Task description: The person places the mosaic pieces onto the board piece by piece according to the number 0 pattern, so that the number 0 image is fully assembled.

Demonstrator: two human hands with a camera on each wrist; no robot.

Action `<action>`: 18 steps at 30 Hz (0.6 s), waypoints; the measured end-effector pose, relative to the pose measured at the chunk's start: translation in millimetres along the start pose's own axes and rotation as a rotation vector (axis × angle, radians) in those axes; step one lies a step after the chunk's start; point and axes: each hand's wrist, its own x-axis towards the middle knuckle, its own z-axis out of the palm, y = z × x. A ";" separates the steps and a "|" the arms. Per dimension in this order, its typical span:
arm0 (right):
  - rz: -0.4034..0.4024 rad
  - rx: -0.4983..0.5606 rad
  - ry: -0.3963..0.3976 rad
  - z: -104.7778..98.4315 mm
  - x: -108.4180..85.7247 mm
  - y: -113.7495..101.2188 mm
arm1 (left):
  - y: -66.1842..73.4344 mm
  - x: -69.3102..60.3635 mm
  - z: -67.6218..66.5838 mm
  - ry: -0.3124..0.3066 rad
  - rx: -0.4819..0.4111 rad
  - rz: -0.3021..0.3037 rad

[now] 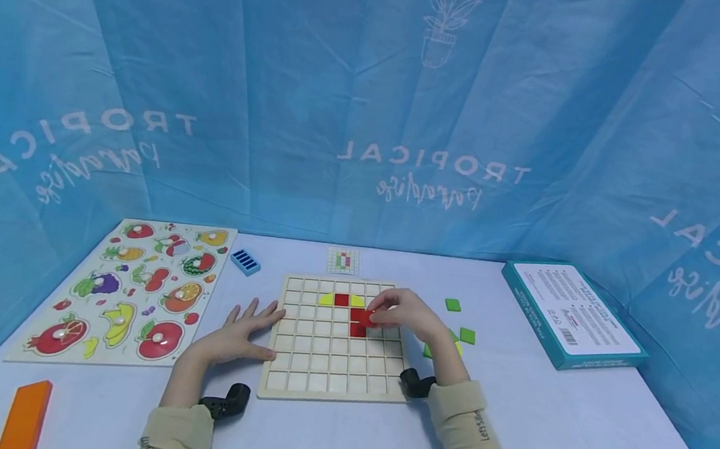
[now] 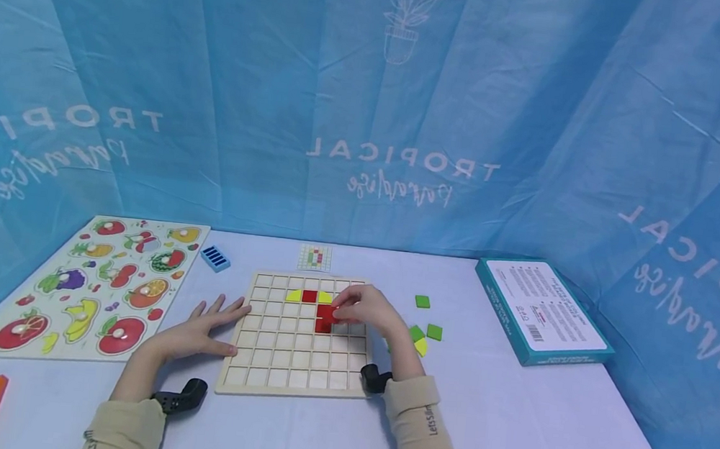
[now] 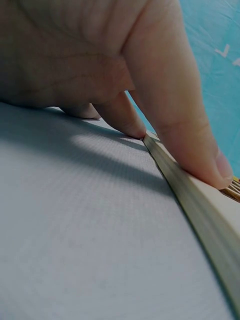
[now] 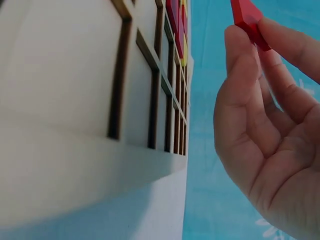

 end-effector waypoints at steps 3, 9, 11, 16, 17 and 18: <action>0.007 -0.029 -0.025 2.9 -1.9 -2.1 | -0.2 0.4 0.2 0.000 0.002 0.001; 0.014 -0.129 -0.055 8.5 -3.8 -5.7 | -1.3 0.8 0.3 0.001 0.003 0.004; 0.025 -0.149 -0.066 10.4 -4.0 -6.0 | -1.5 0.9 0.2 0.000 0.003 0.008; 0.037 -0.203 -0.087 15.0 -5.2 -6.6 | -1.9 1.1 0.1 0.000 0.010 0.010; 0.033 -0.214 -0.087 15.8 -5.3 -6.5 | -1.8 1.1 0.1 -0.001 0.011 0.011; 0.030 -0.225 -0.087 16.5 -5.4 -6.5 | -1.8 1.0 0.2 0.000 0.012 0.011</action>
